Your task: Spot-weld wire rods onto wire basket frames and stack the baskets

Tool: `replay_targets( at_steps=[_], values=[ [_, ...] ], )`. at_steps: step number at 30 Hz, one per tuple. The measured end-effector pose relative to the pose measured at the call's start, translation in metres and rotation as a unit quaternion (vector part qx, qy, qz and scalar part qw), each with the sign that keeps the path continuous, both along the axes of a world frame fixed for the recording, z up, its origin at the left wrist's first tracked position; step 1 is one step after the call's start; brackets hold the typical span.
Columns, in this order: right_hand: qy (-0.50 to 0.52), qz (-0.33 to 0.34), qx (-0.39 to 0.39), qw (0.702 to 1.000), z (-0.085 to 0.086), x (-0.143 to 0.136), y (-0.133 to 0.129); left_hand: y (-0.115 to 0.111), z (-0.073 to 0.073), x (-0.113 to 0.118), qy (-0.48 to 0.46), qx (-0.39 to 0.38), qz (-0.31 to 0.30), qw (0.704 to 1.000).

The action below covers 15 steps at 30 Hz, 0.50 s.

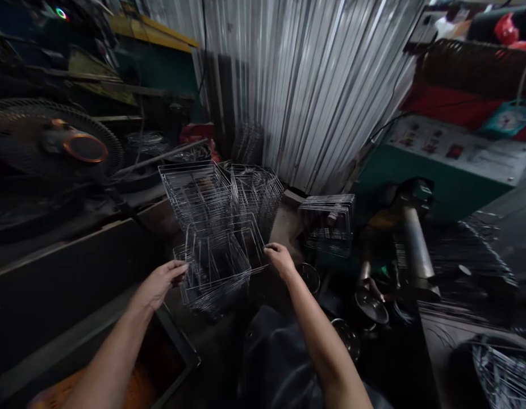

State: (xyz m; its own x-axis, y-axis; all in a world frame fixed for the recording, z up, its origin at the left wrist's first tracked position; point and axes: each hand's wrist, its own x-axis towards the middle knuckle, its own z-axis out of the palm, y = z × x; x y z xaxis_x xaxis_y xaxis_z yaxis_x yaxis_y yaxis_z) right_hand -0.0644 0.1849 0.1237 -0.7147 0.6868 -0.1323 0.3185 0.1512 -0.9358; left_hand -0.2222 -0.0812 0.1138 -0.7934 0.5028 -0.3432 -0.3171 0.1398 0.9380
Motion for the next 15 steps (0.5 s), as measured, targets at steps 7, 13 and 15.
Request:
replay_targets(
  at_steps=[7, 13, 15],
  values=[
    [-0.041, 0.042, 0.027, 0.998, -0.01, -0.044, -0.028, -0.025, -0.035, -0.017, -0.002, -0.057, 0.067, 0.996],
    [-0.081, 0.013, 0.019, 0.996, -0.025, 0.016, -0.026, -0.028, -0.067, -0.026, 0.033, -0.144, 0.082, 0.986],
    [-0.095, -0.004, 0.014, 0.995, -0.025, 0.053, -0.019, -0.03, -0.069, -0.025, 0.075, -0.169, 0.094, 0.978]
  ],
)
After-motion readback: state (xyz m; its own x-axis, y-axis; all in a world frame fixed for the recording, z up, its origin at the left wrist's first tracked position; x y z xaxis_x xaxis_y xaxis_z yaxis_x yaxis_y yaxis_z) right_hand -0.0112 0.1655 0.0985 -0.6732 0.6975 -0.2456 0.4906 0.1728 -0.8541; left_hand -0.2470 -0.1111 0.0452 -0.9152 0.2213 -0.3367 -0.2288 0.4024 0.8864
